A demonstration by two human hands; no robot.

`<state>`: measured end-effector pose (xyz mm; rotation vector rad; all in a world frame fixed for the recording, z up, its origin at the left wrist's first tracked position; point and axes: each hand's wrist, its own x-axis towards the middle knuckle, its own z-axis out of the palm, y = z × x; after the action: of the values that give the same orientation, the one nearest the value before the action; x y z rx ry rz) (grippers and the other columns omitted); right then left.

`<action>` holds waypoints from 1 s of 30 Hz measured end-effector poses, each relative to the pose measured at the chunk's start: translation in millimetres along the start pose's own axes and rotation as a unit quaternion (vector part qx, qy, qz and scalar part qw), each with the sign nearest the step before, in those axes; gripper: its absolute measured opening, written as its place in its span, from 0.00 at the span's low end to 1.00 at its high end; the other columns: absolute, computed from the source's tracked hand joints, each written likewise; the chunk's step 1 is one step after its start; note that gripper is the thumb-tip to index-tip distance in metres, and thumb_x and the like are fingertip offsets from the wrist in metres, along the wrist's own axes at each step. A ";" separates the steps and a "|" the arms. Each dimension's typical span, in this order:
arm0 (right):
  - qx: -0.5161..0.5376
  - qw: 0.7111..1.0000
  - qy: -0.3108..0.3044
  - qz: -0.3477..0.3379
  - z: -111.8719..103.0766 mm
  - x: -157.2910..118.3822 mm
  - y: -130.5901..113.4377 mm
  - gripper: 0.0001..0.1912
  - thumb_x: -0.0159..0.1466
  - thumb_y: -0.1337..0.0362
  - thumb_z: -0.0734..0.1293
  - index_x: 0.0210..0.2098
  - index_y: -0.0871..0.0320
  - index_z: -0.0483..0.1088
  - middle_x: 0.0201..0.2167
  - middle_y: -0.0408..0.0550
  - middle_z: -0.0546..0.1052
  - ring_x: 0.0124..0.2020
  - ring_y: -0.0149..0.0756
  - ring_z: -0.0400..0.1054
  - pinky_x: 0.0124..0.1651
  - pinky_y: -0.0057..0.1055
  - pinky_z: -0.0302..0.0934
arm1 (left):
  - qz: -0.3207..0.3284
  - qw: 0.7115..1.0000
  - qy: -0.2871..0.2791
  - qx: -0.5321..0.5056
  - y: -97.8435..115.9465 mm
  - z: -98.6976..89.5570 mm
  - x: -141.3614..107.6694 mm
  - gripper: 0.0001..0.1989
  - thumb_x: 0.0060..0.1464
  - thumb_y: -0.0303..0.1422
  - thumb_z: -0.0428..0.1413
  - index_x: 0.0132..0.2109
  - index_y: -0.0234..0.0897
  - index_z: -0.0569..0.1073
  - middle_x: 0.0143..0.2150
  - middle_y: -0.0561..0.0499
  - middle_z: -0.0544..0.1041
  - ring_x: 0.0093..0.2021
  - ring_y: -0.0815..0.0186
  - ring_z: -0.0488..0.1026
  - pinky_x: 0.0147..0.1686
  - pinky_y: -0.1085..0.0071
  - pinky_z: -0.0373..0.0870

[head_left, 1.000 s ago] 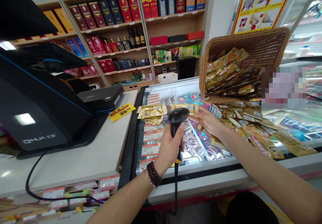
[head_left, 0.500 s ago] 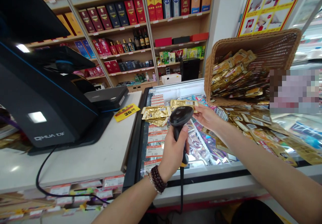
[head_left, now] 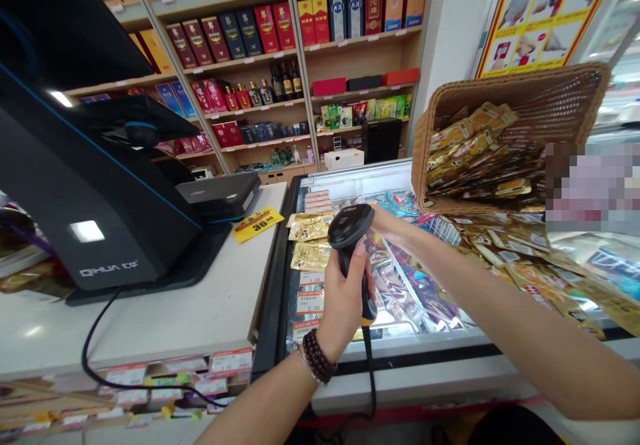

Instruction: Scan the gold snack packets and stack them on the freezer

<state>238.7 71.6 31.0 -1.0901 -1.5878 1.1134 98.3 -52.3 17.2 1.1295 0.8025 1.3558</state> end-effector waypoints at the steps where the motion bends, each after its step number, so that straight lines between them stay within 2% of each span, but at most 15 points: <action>1: -0.030 0.999 0.009 -0.016 -12.8 -5.4 1.7 0.21 0.57 0.40 0.72 0.30 0.52 0.80 0.33 0.48 0.84 0.45 0.49 0.77 0.56 0.48 0.70 | 0.001 1.000 -0.001 0.002 0.3 0.1 -0.1 0.28 0.53 0.60 0.64 0.40 0.40 0.68 0.26 0.60 0.69 0.17 0.75 0.63 0.17 0.77 0.61; 4: -0.163 0.986 0.024 -0.037 -60.5 -42.0 1.8 0.28 0.58 0.38 0.71 0.45 0.53 0.83 0.48 0.52 0.84 0.54 0.51 0.75 0.62 0.49 0.66 | 0.005 1.000 -0.003 0.002 1.9 0.9 -0.6 0.28 0.54 0.59 0.64 0.41 0.40 0.68 0.26 0.60 0.69 0.17 0.75 0.64 0.17 0.77 0.61; 6: -0.272 0.962 0.005 -0.004 -92.6 -80.2 -1.3 0.33 0.59 0.38 0.70 0.53 0.55 0.81 0.56 0.58 0.82 0.55 0.54 0.75 0.62 0.49 0.67 | 0.004 1.000 -0.007 0.000 2.9 1.3 -0.8 0.28 0.54 0.59 0.64 0.40 0.40 0.68 0.26 0.60 0.69 0.17 0.75 0.64 0.17 0.77 0.61; 9: -0.421 0.905 -0.024 0.055 -129.4 -139.7 -3.3 0.40 0.59 0.41 0.72 0.65 0.56 0.74 0.64 0.63 0.76 0.62 0.58 0.72 0.67 0.50 0.64 | 0.001 1.000 -0.017 0.005 3.3 1.1 -0.8 0.28 0.54 0.59 0.64 0.39 0.40 0.67 0.26 0.60 0.70 0.17 0.75 0.64 0.16 0.77 0.61; 12: -0.526 0.845 -0.021 0.092 -149.9 -179.6 5.3 0.47 0.54 0.46 0.76 0.70 0.55 0.70 0.66 0.65 0.73 0.68 0.65 0.66 0.70 0.52 0.60 | 0.004 1.000 -0.026 0.016 1.4 0.2 0.1 0.28 0.53 0.59 0.65 0.39 0.40 0.67 0.27 0.59 0.70 0.17 0.75 0.65 0.16 0.77 0.61; 14: -0.559 0.823 -0.008 0.104 -157.2 -190.9 14.9 0.49 0.53 0.48 0.78 0.70 0.56 0.69 0.68 0.67 0.71 0.69 0.66 0.65 0.69 0.52 0.61 | -0.001 0.999 -0.032 0.025 -0.8 -0.4 1.2 0.28 0.53 0.59 0.65 0.40 0.40 0.67 0.27 0.59 0.71 0.18 0.74 0.65 0.16 0.77 0.61; 16: -0.570 0.815 0.007 0.101 -161.2 -192.5 24.0 0.47 0.52 0.50 0.79 0.68 0.57 0.71 0.65 0.68 0.73 0.66 0.65 0.68 0.68 0.50 0.63 | -0.002 0.999 -0.037 0.035 -3.1 -0.9 2.4 0.28 0.53 0.59 0.65 0.40 0.41 0.67 0.27 0.59 0.70 0.17 0.74 0.65 0.16 0.77 0.61; 19: -0.577 0.812 0.021 0.084 -161.5 -186.7 34.4 0.32 0.55 0.53 0.77 0.58 0.57 0.78 0.52 0.63 0.80 0.56 0.60 0.75 0.60 0.48 0.68 | -0.007 0.999 -0.038 0.034 -6.2 -1.7 3.9 0.28 0.53 0.59 0.65 0.39 0.41 0.66 0.27 0.60 0.70 0.18 0.74 0.65 0.16 0.76 0.62; 21: -0.584 0.810 0.034 0.049 -157.3 -183.2 41.3 0.23 0.62 0.54 0.73 0.53 0.57 0.79 0.47 0.60 0.81 0.51 0.57 0.76 0.56 0.48 0.70 | -0.010 0.999 -0.037 0.027 -7.5 -2.1 4.7 0.28 0.53 0.59 0.65 0.38 0.41 0.66 0.27 0.60 0.69 0.18 0.74 0.65 0.17 0.76 0.63; 23: -0.595 0.801 0.058 -0.001 -150.9 -182.1 50.3 0.21 0.67 0.53 0.68 0.55 0.57 0.78 0.50 0.60 0.81 0.52 0.57 0.76 0.58 0.51 0.69 | -0.009 0.999 -0.037 0.022 -8.2 -2.4 5.2 0.28 0.52 0.59 0.65 0.38 0.41 0.66 0.26 0.60 0.69 0.18 0.75 0.65 0.17 0.76 0.63; 25: -0.607 0.790 0.066 -0.048 -145.2 -183.3 61.2 0.25 0.70 0.52 0.64 0.60 0.59 0.76 0.56 0.63 0.80 0.57 0.58 0.75 0.62 0.53 0.67 | -0.008 0.999 -0.038 0.021 -8.6 -2.6 5.5 0.28 0.52 0.59 0.65 0.38 0.41 0.66 0.26 0.60 0.69 0.17 0.75 0.65 0.17 0.76 0.63; 28: -0.620 0.779 0.035 -0.085 -144.5 -185.8 77.0 0.27 0.72 0.53 0.62 0.64 0.60 0.73 0.62 0.64 0.78 0.64 0.56 0.72 0.67 0.52 0.66 | -0.005 0.999 -0.041 0.024 -8.9 -2.5 5.4 0.28 0.53 0.59 0.65 0.38 0.41 0.66 0.27 0.60 0.69 0.18 0.75 0.65 0.17 0.76 0.63; 30: -0.627 0.773 0.027 -0.093 -148.4 -185.6 83.5 0.27 0.72 0.57 0.60 0.65 0.61 0.72 0.63 0.64 0.77 0.65 0.54 0.72 0.67 0.50 0.67 | -0.004 0.999 -0.042 0.028 -9.2 -2.5 5.0 0.27 0.54 0.58 0.64 0.38 0.40 0.66 0.27 0.60 0.69 0.18 0.75 0.65 0.17 0.76 0.63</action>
<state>436.3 -61.3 -50.8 -1.6602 -2.3456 -0.3132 99.4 -45.9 8.6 1.2167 0.7878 1.2776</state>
